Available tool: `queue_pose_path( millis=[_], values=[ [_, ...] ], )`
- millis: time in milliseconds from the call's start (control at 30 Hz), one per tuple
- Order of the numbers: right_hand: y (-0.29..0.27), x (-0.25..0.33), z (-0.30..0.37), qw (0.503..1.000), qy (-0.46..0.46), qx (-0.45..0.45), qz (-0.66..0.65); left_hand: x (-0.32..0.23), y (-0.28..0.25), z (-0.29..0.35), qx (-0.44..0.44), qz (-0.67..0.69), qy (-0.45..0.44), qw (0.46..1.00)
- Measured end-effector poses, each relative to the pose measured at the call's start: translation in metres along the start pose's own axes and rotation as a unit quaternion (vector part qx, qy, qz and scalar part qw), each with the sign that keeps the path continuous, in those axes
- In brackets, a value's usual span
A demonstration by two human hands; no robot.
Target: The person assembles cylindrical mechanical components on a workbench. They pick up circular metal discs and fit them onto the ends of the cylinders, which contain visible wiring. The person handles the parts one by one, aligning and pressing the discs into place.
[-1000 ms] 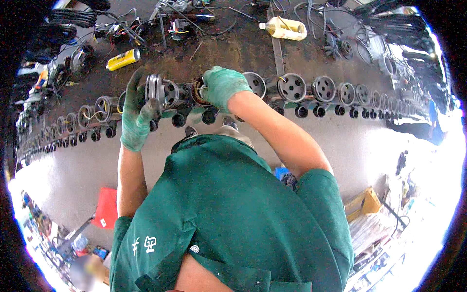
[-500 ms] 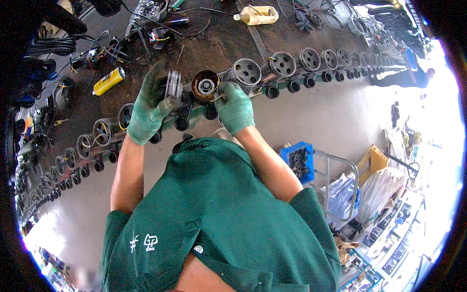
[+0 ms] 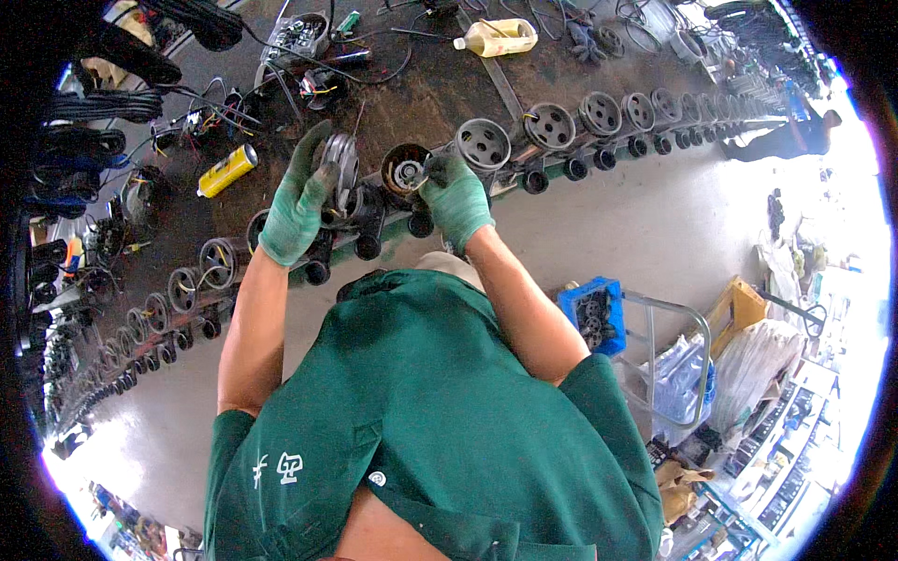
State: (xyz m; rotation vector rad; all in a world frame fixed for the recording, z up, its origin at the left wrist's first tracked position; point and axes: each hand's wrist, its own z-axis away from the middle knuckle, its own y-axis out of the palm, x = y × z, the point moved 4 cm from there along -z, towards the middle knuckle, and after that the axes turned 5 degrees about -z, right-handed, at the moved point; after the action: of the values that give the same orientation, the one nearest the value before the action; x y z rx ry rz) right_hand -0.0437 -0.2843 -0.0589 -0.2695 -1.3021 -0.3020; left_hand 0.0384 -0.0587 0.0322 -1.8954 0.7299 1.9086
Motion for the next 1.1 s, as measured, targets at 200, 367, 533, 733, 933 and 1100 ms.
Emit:
queue_pose_path(
  millis=[200, 367, 533, 733, 933, 1100],
  values=[
    [-0.014, 0.047, -0.001, 0.962, 0.001, 0.205, 0.181, 0.007, -0.004, -0.036, 0.033, -0.115, -0.037, 0.992],
    [-0.014, 0.066, -0.015, 0.908, -0.059, 0.277, 0.310, 0.018, -0.008, -0.055, 0.064, -0.083, -0.082, 0.991],
    [-0.015, 0.045, -0.022, 0.965, 0.002, 0.170, 0.198, 0.022, -0.006, -0.062, 0.092, -0.061, -0.125, 0.986],
    [-0.005, 0.023, -0.019, 0.991, -0.035, 0.104, 0.082, 0.021, 0.011, -0.071, 0.117, -0.106, -0.166, 0.973],
    [-0.011, 0.042, -0.016, 0.976, -0.108, 0.105, 0.155, 0.020, 0.028, -0.074, 0.170, -0.188, -0.143, 0.957],
    [-0.008, 0.036, -0.021, 0.975, -0.107, 0.100, 0.167, 0.020, 0.032, -0.076, 0.196, -0.210, -0.163, 0.944]
  ],
)
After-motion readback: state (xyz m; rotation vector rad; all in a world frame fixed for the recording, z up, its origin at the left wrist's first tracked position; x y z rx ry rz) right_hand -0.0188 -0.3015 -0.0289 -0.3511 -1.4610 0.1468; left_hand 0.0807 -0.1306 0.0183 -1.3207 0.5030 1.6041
